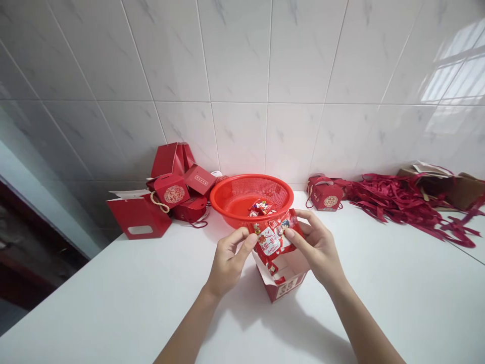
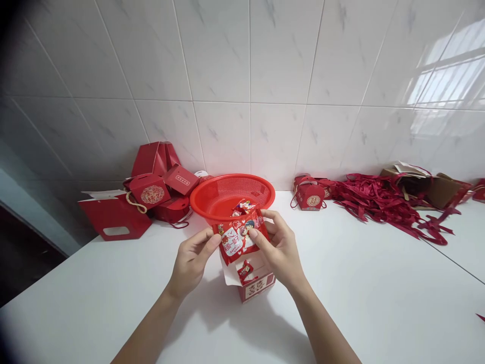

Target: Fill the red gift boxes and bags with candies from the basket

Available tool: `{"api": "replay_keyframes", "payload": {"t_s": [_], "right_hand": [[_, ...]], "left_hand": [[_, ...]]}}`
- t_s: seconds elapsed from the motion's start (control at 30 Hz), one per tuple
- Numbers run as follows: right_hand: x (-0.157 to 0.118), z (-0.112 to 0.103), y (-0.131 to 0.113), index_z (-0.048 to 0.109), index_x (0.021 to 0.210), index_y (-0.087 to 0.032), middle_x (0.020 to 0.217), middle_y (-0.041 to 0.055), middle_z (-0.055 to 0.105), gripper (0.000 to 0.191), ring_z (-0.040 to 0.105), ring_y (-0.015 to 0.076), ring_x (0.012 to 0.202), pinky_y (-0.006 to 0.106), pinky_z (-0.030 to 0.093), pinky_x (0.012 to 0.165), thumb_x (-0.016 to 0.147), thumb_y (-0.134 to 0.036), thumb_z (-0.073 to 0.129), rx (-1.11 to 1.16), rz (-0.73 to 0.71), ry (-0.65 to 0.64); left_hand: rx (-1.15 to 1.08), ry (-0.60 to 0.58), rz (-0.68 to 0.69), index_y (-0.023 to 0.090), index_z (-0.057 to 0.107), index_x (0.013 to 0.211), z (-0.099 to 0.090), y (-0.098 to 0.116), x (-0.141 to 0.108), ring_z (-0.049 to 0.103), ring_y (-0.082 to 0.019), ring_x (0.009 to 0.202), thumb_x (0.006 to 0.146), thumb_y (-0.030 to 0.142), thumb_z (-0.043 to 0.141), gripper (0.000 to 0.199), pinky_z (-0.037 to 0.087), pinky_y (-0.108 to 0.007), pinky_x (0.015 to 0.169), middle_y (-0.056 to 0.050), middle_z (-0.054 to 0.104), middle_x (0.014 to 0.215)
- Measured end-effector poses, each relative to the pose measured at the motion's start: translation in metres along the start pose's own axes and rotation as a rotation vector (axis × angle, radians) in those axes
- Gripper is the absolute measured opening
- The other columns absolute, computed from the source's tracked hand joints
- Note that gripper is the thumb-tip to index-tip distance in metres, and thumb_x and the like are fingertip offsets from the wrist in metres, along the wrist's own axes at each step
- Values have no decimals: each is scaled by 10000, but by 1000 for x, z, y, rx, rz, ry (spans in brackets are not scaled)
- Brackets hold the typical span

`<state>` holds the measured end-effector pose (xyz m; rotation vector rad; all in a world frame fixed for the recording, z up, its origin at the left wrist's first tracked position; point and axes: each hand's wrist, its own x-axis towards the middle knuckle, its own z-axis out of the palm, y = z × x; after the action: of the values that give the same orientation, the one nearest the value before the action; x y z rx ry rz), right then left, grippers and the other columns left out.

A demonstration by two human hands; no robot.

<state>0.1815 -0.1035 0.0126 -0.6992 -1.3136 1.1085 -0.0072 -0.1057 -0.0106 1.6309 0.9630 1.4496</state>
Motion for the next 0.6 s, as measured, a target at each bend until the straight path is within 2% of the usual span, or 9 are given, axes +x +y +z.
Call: {"api": "replay_keyframes", "payload": {"t_s": [0.13, 0.37, 0.6], "right_hand": [[-1, 0, 1, 580, 1110, -242, 882, 35, 779, 371, 731, 194, 759, 299, 600, 676, 833, -411, 758, -2, 7, 11], [-3, 2, 1, 537, 1159, -260, 912, 35, 776, 398, 746, 209, 774, 329, 623, 700, 851, -413, 737, -2, -8, 60], [-4, 3, 4, 528, 1165, -267, 924, 33, 767, 370, 744, 207, 769, 361, 639, 724, 872, -390, 717, 4, -31, 52]], "left_hand": [[-27, -14, 7, 178, 550, 721, 0, 2, -1, 462, -131, 682, 942, 437, 575, 341, 430, -229, 671, 9, 513, 698], [-38, -102, -33, 171, 598, 768, 0, 1, -2, 547, -176, 773, 919, 458, 599, 324, 476, -271, 758, -32, 605, 770], [3, -92, -75, 169, 591, 762, 4, -2, -4, 547, -174, 754, 919, 481, 591, 350, 482, -272, 722, -37, 609, 765]]}}
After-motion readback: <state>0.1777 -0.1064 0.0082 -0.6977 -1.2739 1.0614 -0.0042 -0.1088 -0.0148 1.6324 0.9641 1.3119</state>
